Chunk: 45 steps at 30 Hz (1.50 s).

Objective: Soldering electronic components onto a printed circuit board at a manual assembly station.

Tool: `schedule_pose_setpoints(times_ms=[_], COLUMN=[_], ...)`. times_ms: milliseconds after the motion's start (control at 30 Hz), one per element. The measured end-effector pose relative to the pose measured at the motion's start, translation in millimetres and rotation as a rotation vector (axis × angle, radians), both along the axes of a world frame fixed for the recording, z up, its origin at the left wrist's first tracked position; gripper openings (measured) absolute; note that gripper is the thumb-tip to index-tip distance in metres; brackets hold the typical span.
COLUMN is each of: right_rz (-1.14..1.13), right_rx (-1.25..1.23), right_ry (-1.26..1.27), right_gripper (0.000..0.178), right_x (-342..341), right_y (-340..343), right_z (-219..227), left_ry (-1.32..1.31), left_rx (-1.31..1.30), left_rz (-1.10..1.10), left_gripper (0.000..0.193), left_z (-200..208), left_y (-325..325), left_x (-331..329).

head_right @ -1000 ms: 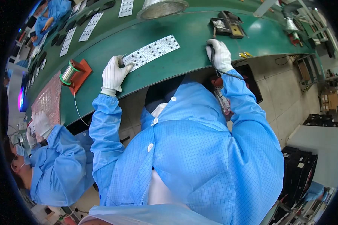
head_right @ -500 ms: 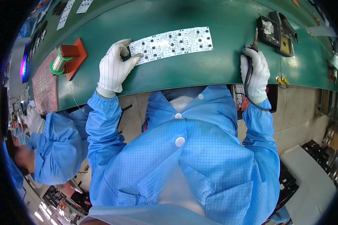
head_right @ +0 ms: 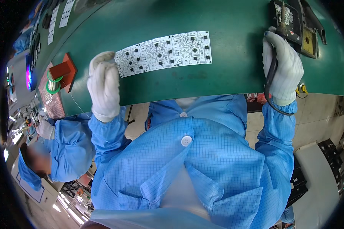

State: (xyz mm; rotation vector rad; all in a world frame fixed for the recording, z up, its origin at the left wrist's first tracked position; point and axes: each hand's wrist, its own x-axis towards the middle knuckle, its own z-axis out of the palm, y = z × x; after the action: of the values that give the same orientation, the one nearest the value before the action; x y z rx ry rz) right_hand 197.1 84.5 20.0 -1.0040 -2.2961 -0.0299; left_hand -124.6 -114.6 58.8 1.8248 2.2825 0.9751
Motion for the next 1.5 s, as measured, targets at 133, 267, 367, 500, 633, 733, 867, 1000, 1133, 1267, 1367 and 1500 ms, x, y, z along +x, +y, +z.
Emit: schedule_pose_setpoints(times_ms=[133, 267, 367, 500, 633, 733, 867, 1000, 1133, 1267, 1367, 1500], right_rz=[0.153, 0.167, 0.195, 0.086, 0.155, 0.371, 0.465, 0.463, 0.403, 0.503, 0.532, 0.622], right_rx=[-0.036, -0.248, -0.201, -0.516, -0.768, -0.802, -0.601, -0.696, -0.903, -0.735, -0.715, -0.424], right_ry=[0.174, 0.641, 0.571, 0.723, 0.785, 0.511, 0.268, 0.288, 0.466, 0.305, 0.266, 0.126], right_gripper=[0.025, 0.031, 0.035, 0.031, 0.023, 0.018, 0.017, 0.017, 0.018, 0.018, 0.017, 0.015], right_x=[-11, -38, -46, -38, -28, -19, -26, -35, -33, -29, -27, -26], right_y=[-10, -23, -22, -30, -15, 20, 45, 42, 39, 48, 48, 48], right_z=[10, 2, -11, -7, 25, 52, 42, 24, 16, 12, 10, 9], left_ry=[0.068, 0.007, -0.062, -0.13, -0.009, 0.07, 0.181, 0.228, 0.315, 0.28, 0.301, 0.318], left_rx=[0.062, 0.116, 0.062, 0.091, 0.163, 0.166, 0.214, 0.16, 0.214, 0.176, 0.205, 0.199], left_rz=[-0.091, -0.092, -0.036, -0.028, -0.101, -0.128, -0.112, -0.129, -0.137, -0.159, -0.139, -0.126], left_gripper=[0.008, 0.015, 0.017, 0.018, 0.017, 0.017, 0.019, 0.021, 0.022, 0.024, 0.025, 0.024], left_z=[-17, -30, -31, -31, -30, -26, -30, -39, -46, -47, -49, -52], left_y=[18, 31, 31, 35, 48, 58, 73, 73, 72, 73, 74, 72], left_x=[36, 62, 71, 70, 68, 70, 73, 71, 70, 69, 70, 71])
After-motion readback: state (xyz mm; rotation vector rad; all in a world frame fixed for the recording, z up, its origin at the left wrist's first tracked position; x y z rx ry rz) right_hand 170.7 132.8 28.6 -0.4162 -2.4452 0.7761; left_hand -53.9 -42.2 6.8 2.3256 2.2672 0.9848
